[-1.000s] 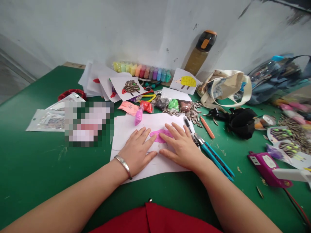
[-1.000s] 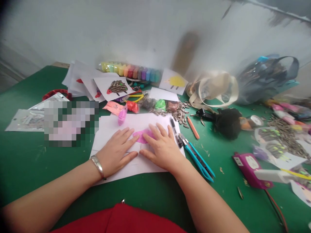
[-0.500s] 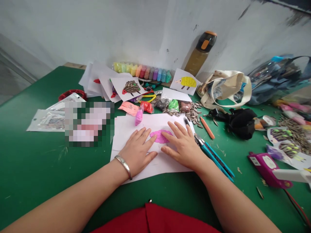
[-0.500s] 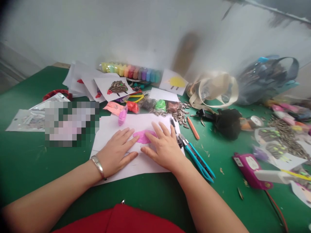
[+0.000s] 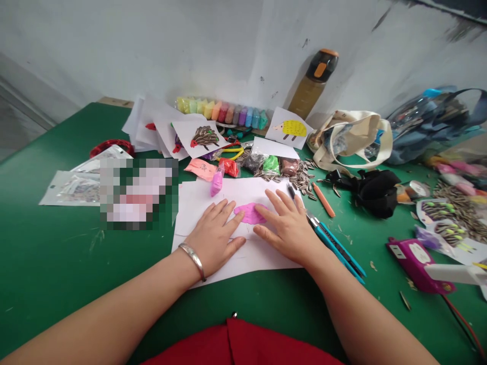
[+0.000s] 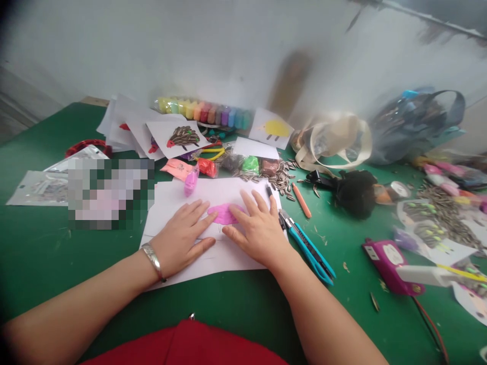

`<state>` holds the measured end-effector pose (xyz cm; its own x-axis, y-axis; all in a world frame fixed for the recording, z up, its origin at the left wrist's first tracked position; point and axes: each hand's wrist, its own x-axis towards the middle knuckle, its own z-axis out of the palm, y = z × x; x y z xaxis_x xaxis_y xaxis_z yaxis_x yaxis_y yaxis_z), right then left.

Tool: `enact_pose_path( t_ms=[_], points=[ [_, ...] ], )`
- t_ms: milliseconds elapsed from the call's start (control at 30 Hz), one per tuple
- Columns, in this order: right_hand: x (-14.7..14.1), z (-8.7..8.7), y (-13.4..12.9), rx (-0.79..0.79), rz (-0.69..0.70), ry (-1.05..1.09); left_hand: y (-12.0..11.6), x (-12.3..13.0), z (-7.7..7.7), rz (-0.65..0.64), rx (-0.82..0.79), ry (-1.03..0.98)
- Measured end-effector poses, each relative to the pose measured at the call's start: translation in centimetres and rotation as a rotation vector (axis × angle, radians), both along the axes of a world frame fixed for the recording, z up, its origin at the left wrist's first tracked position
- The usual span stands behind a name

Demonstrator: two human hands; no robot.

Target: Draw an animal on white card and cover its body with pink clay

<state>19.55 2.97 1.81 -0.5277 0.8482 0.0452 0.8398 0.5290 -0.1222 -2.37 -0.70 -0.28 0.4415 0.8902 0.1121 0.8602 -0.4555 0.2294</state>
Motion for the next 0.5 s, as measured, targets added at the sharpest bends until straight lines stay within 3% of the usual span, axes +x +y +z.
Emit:
enact_pose_path(
  t_ms=[500],
  points=[
    [0.31, -0.21, 0.46, -0.045, -0.019, 0.021, 0.09, 0.05, 0.30, -0.005, -0.007, 0.043]
  ],
)
